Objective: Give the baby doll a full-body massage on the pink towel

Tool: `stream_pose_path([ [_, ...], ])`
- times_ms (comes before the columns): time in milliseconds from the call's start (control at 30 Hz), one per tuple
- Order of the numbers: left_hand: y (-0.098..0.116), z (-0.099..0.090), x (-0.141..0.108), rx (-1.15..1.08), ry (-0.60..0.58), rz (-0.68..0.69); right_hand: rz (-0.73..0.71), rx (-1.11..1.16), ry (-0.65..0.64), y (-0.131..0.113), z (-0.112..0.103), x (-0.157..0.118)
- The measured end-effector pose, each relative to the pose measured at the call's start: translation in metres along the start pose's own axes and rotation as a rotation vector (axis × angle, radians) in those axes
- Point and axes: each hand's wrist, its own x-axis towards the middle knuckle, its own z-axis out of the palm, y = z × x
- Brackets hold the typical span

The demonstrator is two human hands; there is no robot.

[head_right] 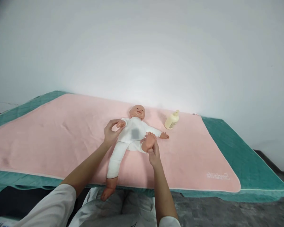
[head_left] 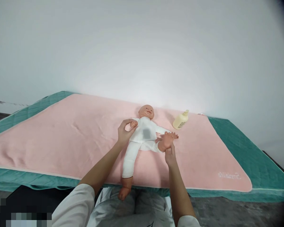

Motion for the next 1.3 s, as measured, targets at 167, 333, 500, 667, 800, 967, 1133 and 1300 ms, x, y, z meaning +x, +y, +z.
stream_pose_path([
  [167,-0.011,-0.001,-0.009,0.051,-0.242,0.293,0.071,0.028,-0.017,-0.018,0.013,0.046],
  [333,-0.020,-0.003,-0.009,0.171,-0.401,0.445,0.068,-0.176,-0.076,-0.002,0.029,0.083],
  [500,-0.015,-0.005,-0.006,0.226,-0.513,0.528,0.051,-0.343,-0.105,0.031,0.046,0.085],
  [667,-0.014,-0.004,-0.004,0.164,-0.566,0.468,0.007,-0.427,-0.140,0.038,0.041,0.084],
  [800,-0.012,-0.004,-0.002,0.186,-0.655,0.387,-0.019,-0.445,-0.213,0.033,0.036,0.086],
  [967,-0.013,-0.002,-0.003,0.163,-0.637,0.385,0.001,-0.443,-0.208,0.029,0.038,0.085],
  [1133,-0.020,-0.004,-0.009,0.107,-0.496,0.296,0.030,-0.353,-0.132,0.031,0.039,0.081],
  [1300,-0.019,-0.010,-0.008,0.033,-0.219,0.070,0.003,-0.228,0.000,0.034,0.033,0.070],
])
